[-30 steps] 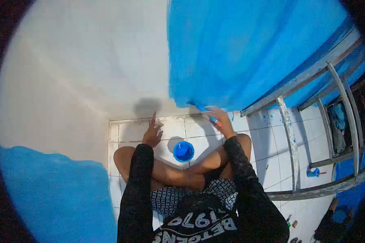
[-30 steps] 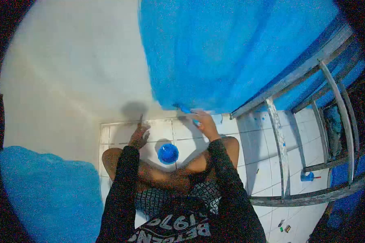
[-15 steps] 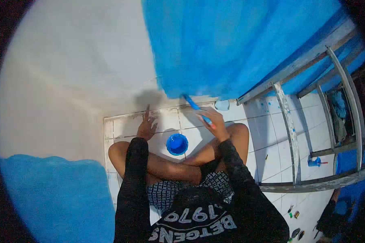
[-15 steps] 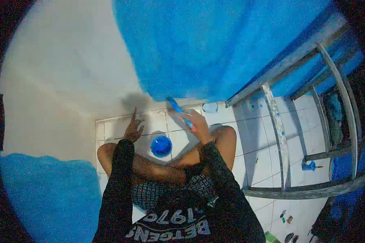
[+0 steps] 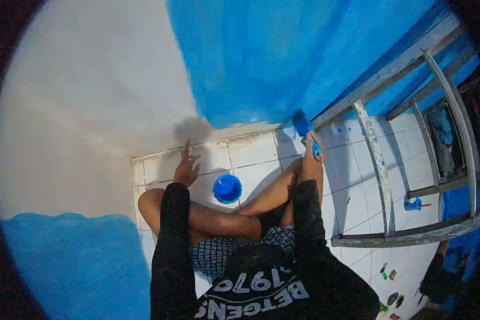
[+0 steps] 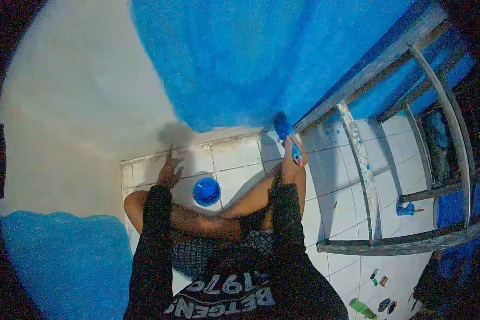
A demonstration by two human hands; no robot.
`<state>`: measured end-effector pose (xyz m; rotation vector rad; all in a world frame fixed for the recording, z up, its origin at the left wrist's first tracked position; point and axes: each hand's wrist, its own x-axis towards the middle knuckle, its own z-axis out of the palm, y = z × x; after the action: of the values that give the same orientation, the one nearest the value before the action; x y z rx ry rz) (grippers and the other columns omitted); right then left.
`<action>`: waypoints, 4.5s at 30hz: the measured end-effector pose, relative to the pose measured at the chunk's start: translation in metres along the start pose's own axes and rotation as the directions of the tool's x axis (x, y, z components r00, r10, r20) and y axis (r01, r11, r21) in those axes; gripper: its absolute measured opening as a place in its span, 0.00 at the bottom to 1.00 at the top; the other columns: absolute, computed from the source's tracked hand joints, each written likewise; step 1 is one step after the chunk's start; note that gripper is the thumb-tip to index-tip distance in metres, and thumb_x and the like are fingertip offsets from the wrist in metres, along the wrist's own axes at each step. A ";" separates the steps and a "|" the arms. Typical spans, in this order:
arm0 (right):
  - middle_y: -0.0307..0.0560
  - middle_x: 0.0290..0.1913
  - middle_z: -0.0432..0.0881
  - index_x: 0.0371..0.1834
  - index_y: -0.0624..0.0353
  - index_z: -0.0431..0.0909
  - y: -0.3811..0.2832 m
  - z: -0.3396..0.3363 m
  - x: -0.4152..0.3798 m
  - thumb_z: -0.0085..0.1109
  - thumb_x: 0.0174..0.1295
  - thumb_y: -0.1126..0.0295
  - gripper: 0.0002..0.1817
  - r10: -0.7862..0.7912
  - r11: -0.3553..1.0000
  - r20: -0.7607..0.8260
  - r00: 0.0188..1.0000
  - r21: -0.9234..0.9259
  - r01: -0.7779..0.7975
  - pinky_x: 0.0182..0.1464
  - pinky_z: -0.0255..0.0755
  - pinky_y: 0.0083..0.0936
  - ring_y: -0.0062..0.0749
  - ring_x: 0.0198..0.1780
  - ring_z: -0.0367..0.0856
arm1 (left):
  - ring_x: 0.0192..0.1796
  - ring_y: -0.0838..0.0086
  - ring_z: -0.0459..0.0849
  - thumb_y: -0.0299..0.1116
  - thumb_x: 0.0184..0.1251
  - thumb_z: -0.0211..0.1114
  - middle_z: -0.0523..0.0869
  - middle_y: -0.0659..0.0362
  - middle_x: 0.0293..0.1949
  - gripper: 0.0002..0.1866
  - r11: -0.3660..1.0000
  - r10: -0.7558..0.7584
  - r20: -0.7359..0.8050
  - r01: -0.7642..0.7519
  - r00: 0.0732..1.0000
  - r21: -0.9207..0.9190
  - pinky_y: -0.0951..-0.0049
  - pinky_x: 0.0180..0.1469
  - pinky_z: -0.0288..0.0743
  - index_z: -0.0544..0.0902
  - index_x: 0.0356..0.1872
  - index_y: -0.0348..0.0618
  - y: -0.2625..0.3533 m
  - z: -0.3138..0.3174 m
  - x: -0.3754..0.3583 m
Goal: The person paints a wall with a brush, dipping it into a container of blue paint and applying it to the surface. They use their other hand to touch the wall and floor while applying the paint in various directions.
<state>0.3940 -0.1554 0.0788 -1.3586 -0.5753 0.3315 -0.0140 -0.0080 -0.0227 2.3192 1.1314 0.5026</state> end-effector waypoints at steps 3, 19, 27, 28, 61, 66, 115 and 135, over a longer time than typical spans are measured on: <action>0.55 0.50 0.86 0.56 0.65 0.81 -0.010 0.012 -0.009 0.63 0.70 0.68 0.16 -0.172 0.979 -0.157 0.972 -0.134 0.152 0.52 0.78 0.29 0.33 0.47 0.86 | 0.65 0.51 0.79 0.29 0.66 0.65 0.42 0.48 0.82 0.18 0.997 -0.045 0.047 0.048 0.998 -0.060 0.51 0.75 0.64 0.82 0.56 0.36 -0.003 0.004 0.003; 0.48 0.50 0.89 0.49 0.58 0.86 0.005 0.061 -0.010 0.65 0.64 0.72 0.11 -0.508 0.787 0.501 0.701 -0.060 0.614 0.54 0.79 0.32 0.40 0.51 0.87 | 0.66 0.51 0.78 0.26 0.65 0.66 0.47 0.51 0.82 0.18 0.999 -0.051 0.014 0.051 0.999 -0.010 0.54 0.62 0.79 0.83 0.57 0.38 0.001 -0.003 -0.004; 0.51 0.46 0.89 0.49 0.57 0.87 -0.035 0.009 0.004 0.68 0.60 0.77 0.13 -0.677 0.601 0.244 0.694 -0.362 0.713 0.52 0.80 0.32 0.44 0.48 0.88 | 0.69 0.50 0.75 0.26 0.66 0.65 0.44 0.53 0.83 0.17 0.999 -0.034 0.027 0.034 0.999 0.010 0.52 0.66 0.75 0.82 0.55 0.33 0.010 -0.003 0.004; 0.53 0.48 0.88 0.49 0.58 0.86 -0.050 0.016 -0.005 0.69 0.59 0.78 0.14 -0.649 0.584 0.349 0.676 -0.341 0.737 0.51 0.80 0.33 0.45 0.47 0.87 | 0.69 0.50 0.75 0.26 0.65 0.65 0.43 0.53 0.83 0.17 0.997 -0.011 0.000 0.011 1.000 0.077 0.53 0.66 0.76 0.82 0.55 0.33 0.018 -0.007 0.004; 0.51 0.64 0.78 0.72 0.49 0.70 -0.006 0.103 -0.034 0.60 0.57 0.76 0.34 -0.475 0.204 0.879 0.044 0.062 0.977 0.49 0.85 0.37 0.47 0.60 0.80 | 0.75 0.44 0.65 0.27 0.68 0.61 0.44 0.50 0.82 0.14 0.999 -0.014 -0.038 0.012 0.999 -0.050 0.45 0.74 0.64 0.82 0.53 0.37 0.015 -0.012 -0.002; 0.48 0.62 0.78 0.68 0.49 0.72 0.000 0.109 -0.015 0.59 0.59 0.75 0.30 -0.213 0.363 0.977 0.008 0.072 0.929 0.53 0.81 0.40 0.47 0.62 0.78 | 0.76 0.45 0.64 0.28 0.69 0.62 0.44 0.54 0.83 0.14 0.998 -0.020 -0.032 0.018 0.999 -0.062 0.46 0.72 0.68 0.83 0.53 0.41 0.017 -0.009 -0.001; 0.49 0.66 0.79 0.61 0.45 0.81 -0.082 0.074 0.002 0.62 0.49 0.78 0.30 -0.587 0.276 0.774 0.238 -0.084 0.957 0.47 0.83 0.35 0.44 0.53 0.85 | 0.69 0.51 0.75 0.30 0.69 0.63 0.47 0.54 0.82 0.15 0.999 -0.043 0.006 0.043 0.999 -0.027 0.49 0.76 0.62 0.83 0.54 0.40 0.016 -0.010 -0.001; 0.53 0.55 0.83 0.52 0.53 0.85 -0.270 0.162 0.001 0.67 0.51 0.70 0.21 -0.735 -0.147 0.666 -0.126 0.025 0.989 0.41 0.81 0.32 0.45 0.45 0.84 | 0.65 0.53 0.76 0.33 0.68 0.65 0.82 0.48 0.59 0.10 0.998 -0.053 -0.008 0.053 0.999 0.022 0.55 0.72 0.66 0.85 0.48 0.45 -0.009 0.016 0.001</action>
<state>0.2757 -0.0742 0.3590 -0.8999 -2.1293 -0.9058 -0.0104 -0.0069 -0.0410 2.3013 1.2036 0.4816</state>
